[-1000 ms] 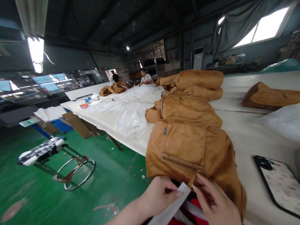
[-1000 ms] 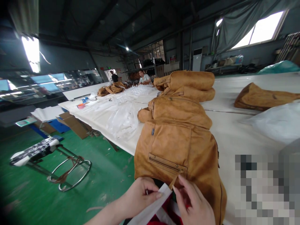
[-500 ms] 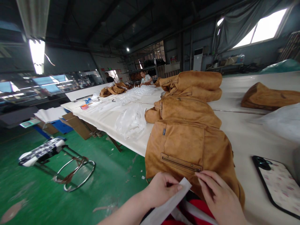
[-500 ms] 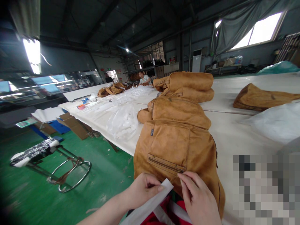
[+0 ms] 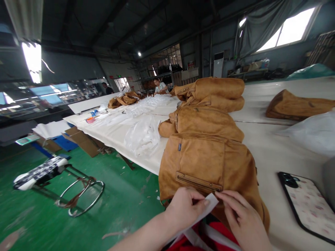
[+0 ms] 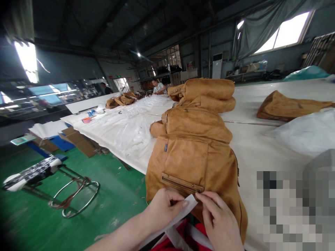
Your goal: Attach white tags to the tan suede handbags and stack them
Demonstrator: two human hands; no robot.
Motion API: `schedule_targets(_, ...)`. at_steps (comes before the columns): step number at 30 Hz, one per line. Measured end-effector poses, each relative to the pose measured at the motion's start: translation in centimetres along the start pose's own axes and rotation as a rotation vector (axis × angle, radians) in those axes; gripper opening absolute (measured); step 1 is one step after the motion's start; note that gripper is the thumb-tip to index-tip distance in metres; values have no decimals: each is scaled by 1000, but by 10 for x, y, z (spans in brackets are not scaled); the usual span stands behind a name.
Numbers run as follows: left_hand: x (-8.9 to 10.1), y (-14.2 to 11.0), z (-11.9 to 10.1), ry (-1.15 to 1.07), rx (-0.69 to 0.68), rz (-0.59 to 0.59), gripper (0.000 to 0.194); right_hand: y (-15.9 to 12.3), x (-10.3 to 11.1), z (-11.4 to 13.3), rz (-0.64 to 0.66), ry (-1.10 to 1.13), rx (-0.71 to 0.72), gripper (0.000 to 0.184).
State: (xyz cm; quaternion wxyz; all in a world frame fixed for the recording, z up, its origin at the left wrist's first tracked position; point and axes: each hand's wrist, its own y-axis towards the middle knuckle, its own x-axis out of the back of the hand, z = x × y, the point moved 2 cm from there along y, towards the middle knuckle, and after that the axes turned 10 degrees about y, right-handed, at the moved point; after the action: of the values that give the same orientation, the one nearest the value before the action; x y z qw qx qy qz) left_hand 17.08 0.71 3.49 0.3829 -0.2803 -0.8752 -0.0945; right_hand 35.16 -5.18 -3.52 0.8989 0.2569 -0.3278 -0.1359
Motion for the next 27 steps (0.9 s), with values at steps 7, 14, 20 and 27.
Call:
schedule_targets(7, -7, 2, 4, 28, 45, 3, 35, -1, 0, -2, 16, 44, -20, 30)
schedule_targets(14, -12, 10, 1, 130, 37, -50, 36, -6, 1, 0, -64, 134, -163, 42)
schedule_targets(20, -14, 9, 5, 80, 63, -39, 34, -4, 3, 2, -17, 127, -67, 46)
schedule_targets(27, -22, 11, 13, -46, 103, -64, 36, -5, 3, 4, -90, 186, -172, 38)
